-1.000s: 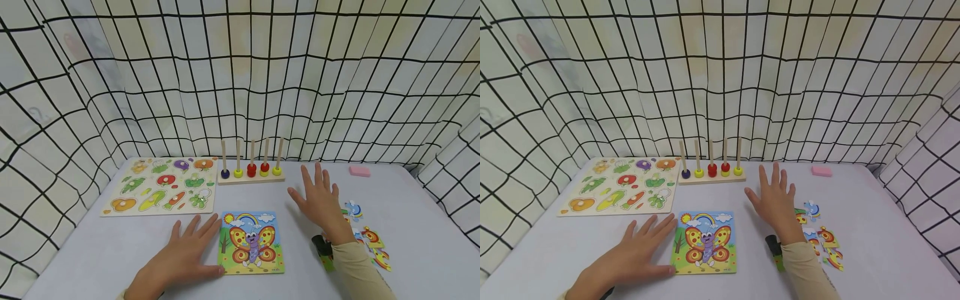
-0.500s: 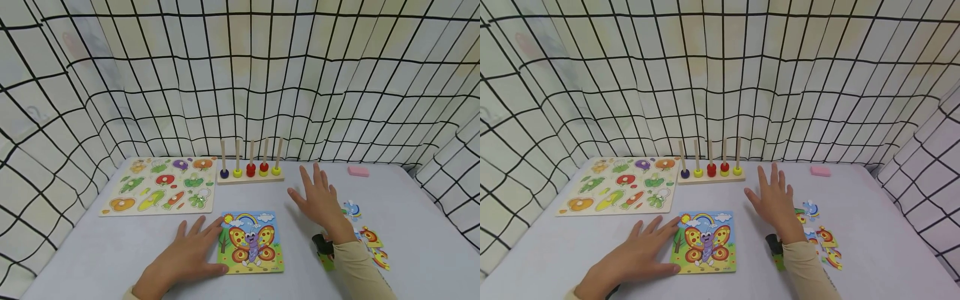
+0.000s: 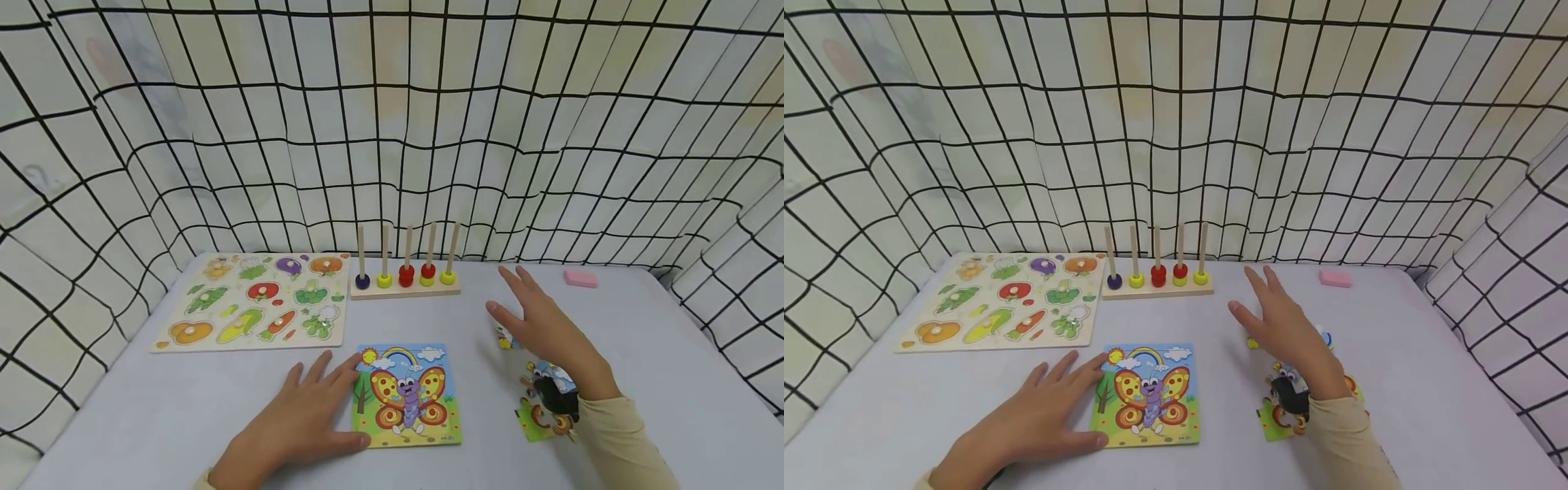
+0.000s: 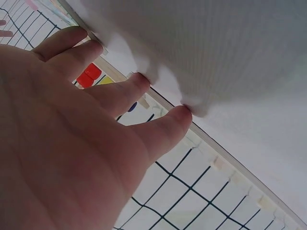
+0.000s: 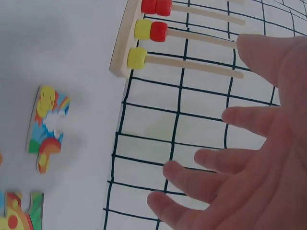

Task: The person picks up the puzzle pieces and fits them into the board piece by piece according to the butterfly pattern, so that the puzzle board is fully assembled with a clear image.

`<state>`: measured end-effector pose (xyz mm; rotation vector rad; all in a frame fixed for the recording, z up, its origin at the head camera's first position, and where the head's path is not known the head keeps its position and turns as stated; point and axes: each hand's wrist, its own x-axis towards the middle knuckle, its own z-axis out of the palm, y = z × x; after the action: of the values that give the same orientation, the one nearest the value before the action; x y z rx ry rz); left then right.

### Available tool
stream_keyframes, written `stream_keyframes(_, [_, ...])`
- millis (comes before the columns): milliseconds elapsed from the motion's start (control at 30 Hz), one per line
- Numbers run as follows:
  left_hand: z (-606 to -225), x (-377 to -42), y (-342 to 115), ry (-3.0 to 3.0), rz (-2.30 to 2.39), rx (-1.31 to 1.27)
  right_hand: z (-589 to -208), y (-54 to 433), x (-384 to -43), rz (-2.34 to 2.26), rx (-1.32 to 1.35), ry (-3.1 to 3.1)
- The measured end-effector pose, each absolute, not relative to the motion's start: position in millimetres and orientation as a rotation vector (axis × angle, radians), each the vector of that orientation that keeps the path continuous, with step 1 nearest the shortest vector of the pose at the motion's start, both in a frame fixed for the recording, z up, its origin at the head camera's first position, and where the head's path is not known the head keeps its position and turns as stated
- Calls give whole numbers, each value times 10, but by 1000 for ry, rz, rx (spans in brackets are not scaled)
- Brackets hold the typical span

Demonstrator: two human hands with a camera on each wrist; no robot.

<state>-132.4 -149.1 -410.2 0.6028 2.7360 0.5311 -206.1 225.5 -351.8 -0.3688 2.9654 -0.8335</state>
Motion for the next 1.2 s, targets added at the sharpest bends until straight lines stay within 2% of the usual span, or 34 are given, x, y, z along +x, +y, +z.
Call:
stream_keyframes(567, [-4098, -1296, -1522, 2785, 493, 590, -3687, 2459, -2190, -545, -702, 2990])
stream_keyframes(833, [-4099, -1295, -1520, 2785, 504, 594, -3857, 2506, -2273, -260, -676, 2974])
stream_keyframes(1200, [-4089, -1277, -1495, 2777, 512, 583, -3901, 2494, -2298, -223, -647, 2915])
